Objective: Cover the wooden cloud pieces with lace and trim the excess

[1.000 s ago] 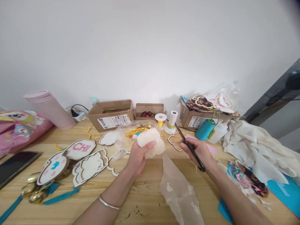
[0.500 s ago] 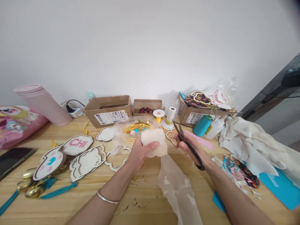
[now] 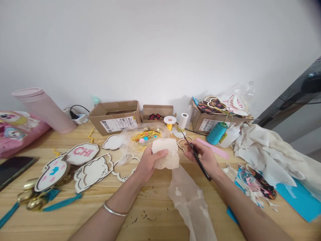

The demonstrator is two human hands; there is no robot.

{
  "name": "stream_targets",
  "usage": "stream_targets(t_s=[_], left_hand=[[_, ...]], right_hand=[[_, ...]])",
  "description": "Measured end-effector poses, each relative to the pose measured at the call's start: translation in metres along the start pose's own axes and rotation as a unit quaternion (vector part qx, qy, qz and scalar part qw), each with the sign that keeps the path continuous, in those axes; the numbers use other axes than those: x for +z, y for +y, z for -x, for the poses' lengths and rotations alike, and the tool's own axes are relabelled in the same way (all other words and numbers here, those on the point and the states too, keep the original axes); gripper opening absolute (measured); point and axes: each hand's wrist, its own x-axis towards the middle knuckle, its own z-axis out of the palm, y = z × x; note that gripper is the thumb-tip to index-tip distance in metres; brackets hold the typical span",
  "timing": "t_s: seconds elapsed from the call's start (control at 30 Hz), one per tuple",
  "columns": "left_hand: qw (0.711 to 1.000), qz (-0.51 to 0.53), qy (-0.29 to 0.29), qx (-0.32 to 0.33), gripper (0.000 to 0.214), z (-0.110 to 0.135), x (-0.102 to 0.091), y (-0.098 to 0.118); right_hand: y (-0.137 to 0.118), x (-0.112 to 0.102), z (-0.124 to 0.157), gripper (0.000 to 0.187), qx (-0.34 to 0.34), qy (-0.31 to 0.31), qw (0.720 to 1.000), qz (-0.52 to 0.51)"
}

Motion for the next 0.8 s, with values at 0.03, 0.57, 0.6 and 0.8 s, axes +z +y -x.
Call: stream_targets(t_s=[0.03,0.57,0.6,0.8], left_hand=[[1.000,-0.007,-0.001,-0.001,0.035,0.000,0.000,0.000],[0.995,-0.071,-0.064,-0.023,0.030,0.000,0.006,-0.008],[0.995,-0.047,-0.081,-0.025,0.030,0.000,0.006,-0.009],[0.993,-0.015,-0.116,-0.024,0.038,0.000,0.013,-0.017]], right_hand=[[-0.001,0.000,0.000,0.030,0.003,0.001,1.000,-0.026],[-0.012,0.011,0.006,0.030,0.113,0.018,0.968,-0.222],[-0.011,0.011,0.006,0.028,0.108,0.036,0.965,-0.238],[-0.003,0.015,0.004,0.024,0.092,0.092,0.936,-0.327]])
